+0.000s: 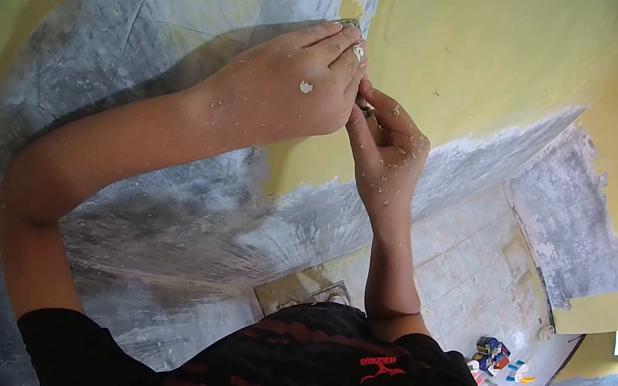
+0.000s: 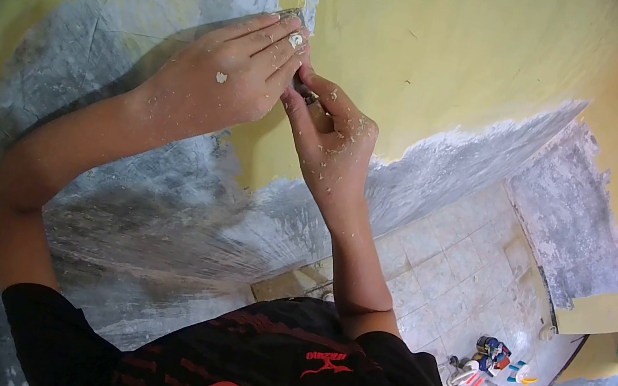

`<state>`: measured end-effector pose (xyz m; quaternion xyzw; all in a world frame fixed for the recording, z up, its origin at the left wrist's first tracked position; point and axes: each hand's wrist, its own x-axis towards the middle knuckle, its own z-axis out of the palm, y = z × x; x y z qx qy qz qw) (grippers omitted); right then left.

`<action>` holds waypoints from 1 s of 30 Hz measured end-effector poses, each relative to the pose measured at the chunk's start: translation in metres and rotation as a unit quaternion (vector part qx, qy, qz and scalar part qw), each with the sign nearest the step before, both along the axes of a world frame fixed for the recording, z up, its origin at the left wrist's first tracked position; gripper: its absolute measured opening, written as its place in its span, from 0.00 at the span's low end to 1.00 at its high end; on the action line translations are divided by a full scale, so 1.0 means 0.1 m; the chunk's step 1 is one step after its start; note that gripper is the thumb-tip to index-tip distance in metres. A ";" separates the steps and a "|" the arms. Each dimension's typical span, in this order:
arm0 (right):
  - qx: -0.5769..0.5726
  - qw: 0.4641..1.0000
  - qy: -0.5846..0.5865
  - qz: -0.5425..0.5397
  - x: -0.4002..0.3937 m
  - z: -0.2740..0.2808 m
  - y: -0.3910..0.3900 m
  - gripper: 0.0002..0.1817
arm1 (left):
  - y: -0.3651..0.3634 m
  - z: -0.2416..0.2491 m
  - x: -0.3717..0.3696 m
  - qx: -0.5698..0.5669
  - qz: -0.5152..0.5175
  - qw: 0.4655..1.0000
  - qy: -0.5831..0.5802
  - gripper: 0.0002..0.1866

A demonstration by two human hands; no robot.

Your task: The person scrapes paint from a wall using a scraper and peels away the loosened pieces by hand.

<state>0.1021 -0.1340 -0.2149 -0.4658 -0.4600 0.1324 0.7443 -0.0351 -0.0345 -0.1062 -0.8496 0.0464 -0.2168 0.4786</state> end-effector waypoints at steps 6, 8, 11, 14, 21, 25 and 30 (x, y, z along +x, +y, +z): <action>-0.007 1.000 0.009 -0.003 -0.03 -0.07 0.04 0.17 | 0.00 -0.03 -0.02 0.016 0.016 1.000 0.017 0.19; -0.001 0.999 0.051 -0.001 -0.10 -0.04 0.07 0.18 | 0.04 -0.01 -0.02 0.008 0.007 1.000 0.001 0.19; 0.000 1.000 0.026 -0.012 -0.07 -0.09 0.05 0.19 | 0.02 -0.03 -0.03 -0.004 0.002 1.000 0.005 0.19; -0.002 1.000 0.005 0.005 0.00 -0.02 0.01 0.19 | 0.00 -0.04 -0.01 0.016 0.015 1.000 0.007 0.19; 0.000 1.000 0.017 -0.011 -0.01 0.04 -0.01 0.18 | 0.04 -0.01 0.00 -0.024 -0.011 0.999 -0.018 0.20; -0.029 0.999 0.013 0.022 0.09 0.08 -0.01 0.19 | 0.04 -0.02 0.00 -0.006 -0.003 1.000 -0.010 0.20; -0.002 0.999 0.034 0.032 0.07 0.06 -0.03 0.18 | 0.02 -0.02 0.00 -0.020 -0.007 1.000 -0.010 0.19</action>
